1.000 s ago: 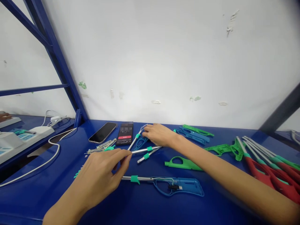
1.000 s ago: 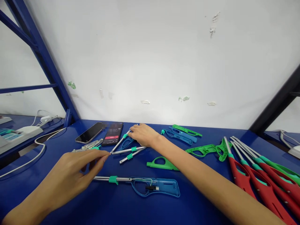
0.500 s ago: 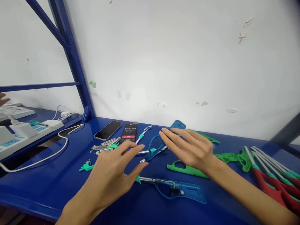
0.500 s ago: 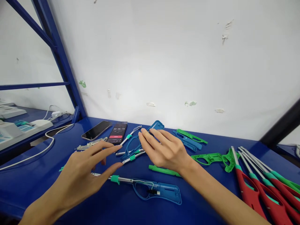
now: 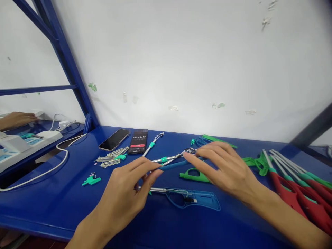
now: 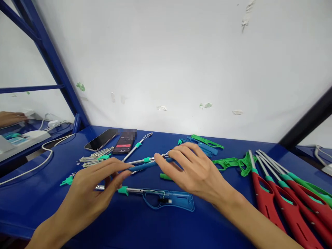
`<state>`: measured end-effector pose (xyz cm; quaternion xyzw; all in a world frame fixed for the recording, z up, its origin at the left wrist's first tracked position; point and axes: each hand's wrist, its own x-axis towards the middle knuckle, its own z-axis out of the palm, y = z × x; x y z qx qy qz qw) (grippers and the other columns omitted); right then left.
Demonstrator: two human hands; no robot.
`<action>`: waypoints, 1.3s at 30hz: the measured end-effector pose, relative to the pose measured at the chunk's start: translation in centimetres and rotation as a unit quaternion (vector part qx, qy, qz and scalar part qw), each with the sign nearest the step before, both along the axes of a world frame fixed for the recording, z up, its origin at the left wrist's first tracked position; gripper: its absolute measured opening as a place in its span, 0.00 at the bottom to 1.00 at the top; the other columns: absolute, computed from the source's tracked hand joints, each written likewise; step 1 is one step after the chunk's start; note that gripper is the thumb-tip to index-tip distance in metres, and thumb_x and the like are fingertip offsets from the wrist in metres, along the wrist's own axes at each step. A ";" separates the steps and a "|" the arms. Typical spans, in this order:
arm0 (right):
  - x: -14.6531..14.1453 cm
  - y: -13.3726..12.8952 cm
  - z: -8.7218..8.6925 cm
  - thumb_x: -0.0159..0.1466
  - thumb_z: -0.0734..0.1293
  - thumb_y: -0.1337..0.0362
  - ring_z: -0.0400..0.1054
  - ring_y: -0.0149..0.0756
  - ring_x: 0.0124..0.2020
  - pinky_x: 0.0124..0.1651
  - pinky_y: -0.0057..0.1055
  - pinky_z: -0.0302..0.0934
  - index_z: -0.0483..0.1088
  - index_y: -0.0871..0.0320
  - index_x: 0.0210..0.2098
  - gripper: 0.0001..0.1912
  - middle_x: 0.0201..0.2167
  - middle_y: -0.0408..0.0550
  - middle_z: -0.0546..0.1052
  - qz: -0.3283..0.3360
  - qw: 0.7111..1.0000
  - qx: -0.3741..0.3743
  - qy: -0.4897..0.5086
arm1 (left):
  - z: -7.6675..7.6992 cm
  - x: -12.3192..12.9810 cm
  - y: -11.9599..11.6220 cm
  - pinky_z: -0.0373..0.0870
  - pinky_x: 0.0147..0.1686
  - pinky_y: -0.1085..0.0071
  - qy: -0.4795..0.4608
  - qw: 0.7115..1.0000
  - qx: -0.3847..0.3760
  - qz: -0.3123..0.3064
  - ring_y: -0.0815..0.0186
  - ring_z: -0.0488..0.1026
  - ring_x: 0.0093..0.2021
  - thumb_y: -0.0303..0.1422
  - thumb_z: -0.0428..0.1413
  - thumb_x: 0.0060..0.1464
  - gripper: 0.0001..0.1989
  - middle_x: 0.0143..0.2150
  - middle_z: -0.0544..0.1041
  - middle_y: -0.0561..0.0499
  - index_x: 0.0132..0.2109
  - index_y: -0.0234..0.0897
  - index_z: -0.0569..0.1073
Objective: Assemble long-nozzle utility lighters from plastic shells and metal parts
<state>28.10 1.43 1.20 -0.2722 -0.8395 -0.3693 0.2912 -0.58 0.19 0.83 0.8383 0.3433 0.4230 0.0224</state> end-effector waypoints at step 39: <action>2.1 -0.8 -5.1 0.80 0.60 0.60 0.76 0.44 0.49 0.55 0.48 0.67 0.75 0.47 0.54 0.13 0.49 0.46 0.81 0.001 0.933 -0.360 0.014 | 0.2 -15.0 4.7 0.75 0.51 0.49 0.256 0.900 -0.214 0.280 0.42 0.81 0.50 0.42 0.50 0.61 0.19 0.46 0.86 0.41 0.44 0.43 0.85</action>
